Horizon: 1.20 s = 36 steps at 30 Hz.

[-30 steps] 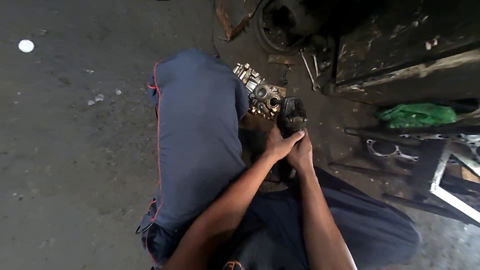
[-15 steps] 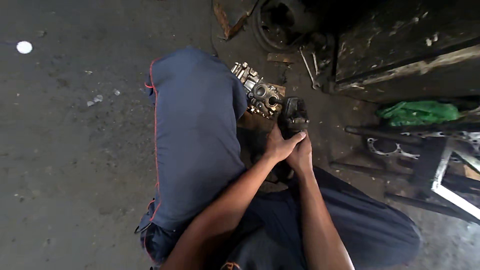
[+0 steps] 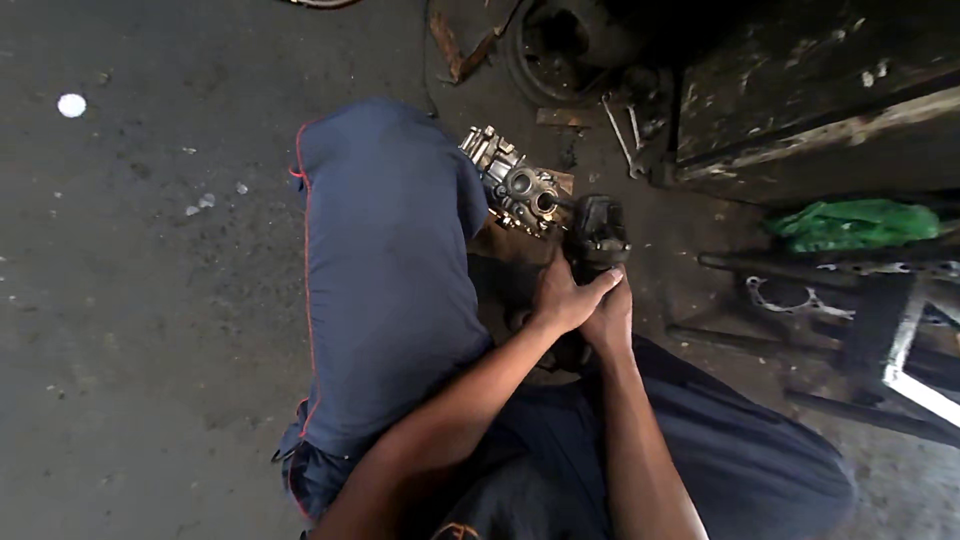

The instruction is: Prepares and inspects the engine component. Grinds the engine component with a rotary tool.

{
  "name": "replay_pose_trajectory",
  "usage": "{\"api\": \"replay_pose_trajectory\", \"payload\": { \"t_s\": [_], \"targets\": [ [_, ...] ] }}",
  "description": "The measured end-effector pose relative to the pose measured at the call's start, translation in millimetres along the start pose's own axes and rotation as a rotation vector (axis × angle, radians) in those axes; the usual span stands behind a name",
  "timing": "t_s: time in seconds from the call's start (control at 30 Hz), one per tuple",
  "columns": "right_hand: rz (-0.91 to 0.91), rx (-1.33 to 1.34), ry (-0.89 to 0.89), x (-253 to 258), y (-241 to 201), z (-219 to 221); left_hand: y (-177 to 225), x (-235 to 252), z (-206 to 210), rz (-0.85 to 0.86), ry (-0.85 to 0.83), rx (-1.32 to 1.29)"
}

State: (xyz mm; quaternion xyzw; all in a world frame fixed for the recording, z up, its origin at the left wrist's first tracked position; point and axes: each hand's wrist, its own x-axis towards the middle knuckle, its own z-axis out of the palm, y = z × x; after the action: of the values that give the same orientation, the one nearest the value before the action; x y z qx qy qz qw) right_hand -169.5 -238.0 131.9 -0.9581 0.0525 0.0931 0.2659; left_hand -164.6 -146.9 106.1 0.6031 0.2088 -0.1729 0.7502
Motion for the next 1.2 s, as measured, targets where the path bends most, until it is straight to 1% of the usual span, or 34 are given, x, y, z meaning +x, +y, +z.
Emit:
{"api": "replay_pose_trajectory", "payload": {
  "t_s": [0.17,0.23,0.37,0.47,0.6,0.83,0.97,1.2],
  "targets": [
    [-0.038,0.129,0.111,-12,2,-12,14,-14,7,0.038,-0.065,0.057],
    [-0.043,0.175,0.109,-12,6,-11,12,-15,8,0.031,-0.061,0.048],
    [-0.039,0.205,-0.008,-10,16,-3,5,-11,-1,0.008,-0.007,-0.118],
    [-0.052,0.272,-0.119,-14,14,1,0,-14,-8,0.005,0.034,-0.277],
    [0.075,0.176,-0.259,-15,12,5,-7,-18,-13,-0.002,0.049,-0.404],
    [0.097,0.118,-0.294,-10,9,8,-17,-8,-10,-0.049,0.111,-0.44],
    [0.13,0.079,-0.345,-3,9,10,-21,0,-8,-0.069,0.144,-0.423],
    [0.148,0.072,-0.351,6,10,16,-26,10,-8,-0.064,0.162,-0.41]
  ]
}}
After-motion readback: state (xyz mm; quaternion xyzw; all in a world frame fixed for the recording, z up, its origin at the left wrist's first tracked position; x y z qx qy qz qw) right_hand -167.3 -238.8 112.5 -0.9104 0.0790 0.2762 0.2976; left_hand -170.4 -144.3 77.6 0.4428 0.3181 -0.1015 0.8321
